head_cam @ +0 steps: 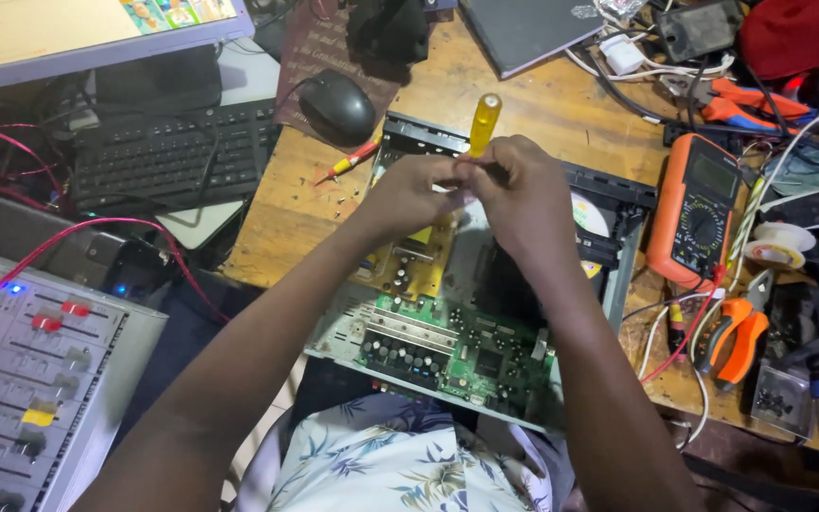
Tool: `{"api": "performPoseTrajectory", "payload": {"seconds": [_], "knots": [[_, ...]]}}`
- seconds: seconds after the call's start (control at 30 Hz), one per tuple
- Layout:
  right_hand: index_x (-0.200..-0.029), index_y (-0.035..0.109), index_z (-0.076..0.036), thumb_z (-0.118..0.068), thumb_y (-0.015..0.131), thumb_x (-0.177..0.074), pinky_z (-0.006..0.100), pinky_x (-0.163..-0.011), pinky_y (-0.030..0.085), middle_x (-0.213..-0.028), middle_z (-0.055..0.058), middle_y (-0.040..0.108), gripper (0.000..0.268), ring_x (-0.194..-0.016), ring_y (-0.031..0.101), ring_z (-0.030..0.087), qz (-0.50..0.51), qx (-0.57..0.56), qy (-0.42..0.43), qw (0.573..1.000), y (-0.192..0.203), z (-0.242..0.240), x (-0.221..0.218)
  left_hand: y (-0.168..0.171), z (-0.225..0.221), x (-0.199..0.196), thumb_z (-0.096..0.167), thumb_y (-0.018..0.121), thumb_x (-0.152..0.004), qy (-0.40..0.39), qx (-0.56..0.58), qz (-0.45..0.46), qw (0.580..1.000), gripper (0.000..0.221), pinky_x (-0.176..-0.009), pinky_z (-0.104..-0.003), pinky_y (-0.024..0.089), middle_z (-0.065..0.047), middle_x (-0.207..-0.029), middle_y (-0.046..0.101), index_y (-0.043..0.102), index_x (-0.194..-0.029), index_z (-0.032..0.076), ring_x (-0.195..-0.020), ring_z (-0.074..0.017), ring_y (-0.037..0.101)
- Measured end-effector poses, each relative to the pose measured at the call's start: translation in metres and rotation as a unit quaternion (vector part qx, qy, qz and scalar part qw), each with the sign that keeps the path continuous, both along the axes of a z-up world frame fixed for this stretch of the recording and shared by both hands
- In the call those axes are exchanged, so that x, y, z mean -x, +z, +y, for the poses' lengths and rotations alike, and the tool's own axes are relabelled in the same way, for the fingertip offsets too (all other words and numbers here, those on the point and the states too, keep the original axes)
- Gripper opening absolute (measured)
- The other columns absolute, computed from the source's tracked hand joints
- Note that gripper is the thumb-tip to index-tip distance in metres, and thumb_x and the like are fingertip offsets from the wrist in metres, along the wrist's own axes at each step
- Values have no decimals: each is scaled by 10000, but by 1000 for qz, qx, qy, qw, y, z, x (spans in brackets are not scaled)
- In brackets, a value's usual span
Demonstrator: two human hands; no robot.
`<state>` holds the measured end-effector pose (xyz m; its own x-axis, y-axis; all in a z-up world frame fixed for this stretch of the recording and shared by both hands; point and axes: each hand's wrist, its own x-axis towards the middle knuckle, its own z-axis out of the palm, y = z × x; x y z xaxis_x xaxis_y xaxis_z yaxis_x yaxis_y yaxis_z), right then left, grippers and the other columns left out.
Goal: Removing a power supply circuit board from an electronic device using a screwdriver.
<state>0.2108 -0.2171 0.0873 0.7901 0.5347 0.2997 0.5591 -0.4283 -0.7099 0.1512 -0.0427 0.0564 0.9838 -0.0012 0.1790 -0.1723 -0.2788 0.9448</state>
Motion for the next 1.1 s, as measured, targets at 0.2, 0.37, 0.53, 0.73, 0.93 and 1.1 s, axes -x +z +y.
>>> {"api": "performPoseTrajectory", "payload": {"seconds": [0.2, 0.37, 0.53, 0.73, 0.93, 1.1], "knots": [[-1113, 775, -81, -124, 837, -922, 452, -901, 606, -1049, 169, 692, 204, -1025, 751, 392, 79, 13, 14, 997, 7, 0, 6, -58, 9, -18, -17, 747, -833, 22, -45, -47, 998, 116, -821, -392, 568, -104, -797, 755, 791, -842, 90, -838, -255, 749], [-1013, 756, -52, -148, 852, -959, 472, -832, 570, -943, 172, 657, 146, -969, 728, 437, 24, 6, -12, 1000, -6, -6, 1, -36, 5, -13, 79, 819, -864, 13, -38, -36, 999, 68, -875, -406, 579, -102, -851, 763, 801, -925, 104, -871, -259, 758], [-1066, 773, -64, -196, 859, -932, 500, -885, 574, -1017, 170, 697, 207, -1044, 722, 439, 56, 50, 9, 997, 13, 0, 10, -52, 7, -17, 85, 802, -855, 39, -33, -23, 998, 81, -894, -360, 582, -9, -810, 766, 798, -846, 166, -878, -171, 762], [-1005, 727, -17, -128, 866, -962, 485, -866, 556, -946, 207, 671, 182, -984, 729, 447, 34, -29, -22, 999, 2, -7, 8, -36, 4, -13, 76, 840, -864, 22, -8, -44, 999, 60, -871, -372, 586, -57, -817, 760, 801, -888, 114, -866, -178, 755], [-987, 757, -16, -92, 819, -987, 482, -857, 570, -942, 185, 696, 98, -966, 736, 443, 15, 2, 10, 1000, 9, -5, 13, -31, 2, -8, 41, 834, -888, 32, 18, -23, 999, 77, -805, -426, 614, -127, -852, 777, 814, -953, 76, -855, -217, 760], [-1032, 788, -23, -109, 817, -1020, 424, -801, 588, -938, 166, 672, 91, -835, 744, 328, 53, 24, -24, 998, 22, 5, 23, 36, 25, 32, 66, 727, -959, 262, 137, 23, 955, 204, -906, -340, 618, -23, -967, 810, 864, -1009, 207, -967, -137, 747]]}}
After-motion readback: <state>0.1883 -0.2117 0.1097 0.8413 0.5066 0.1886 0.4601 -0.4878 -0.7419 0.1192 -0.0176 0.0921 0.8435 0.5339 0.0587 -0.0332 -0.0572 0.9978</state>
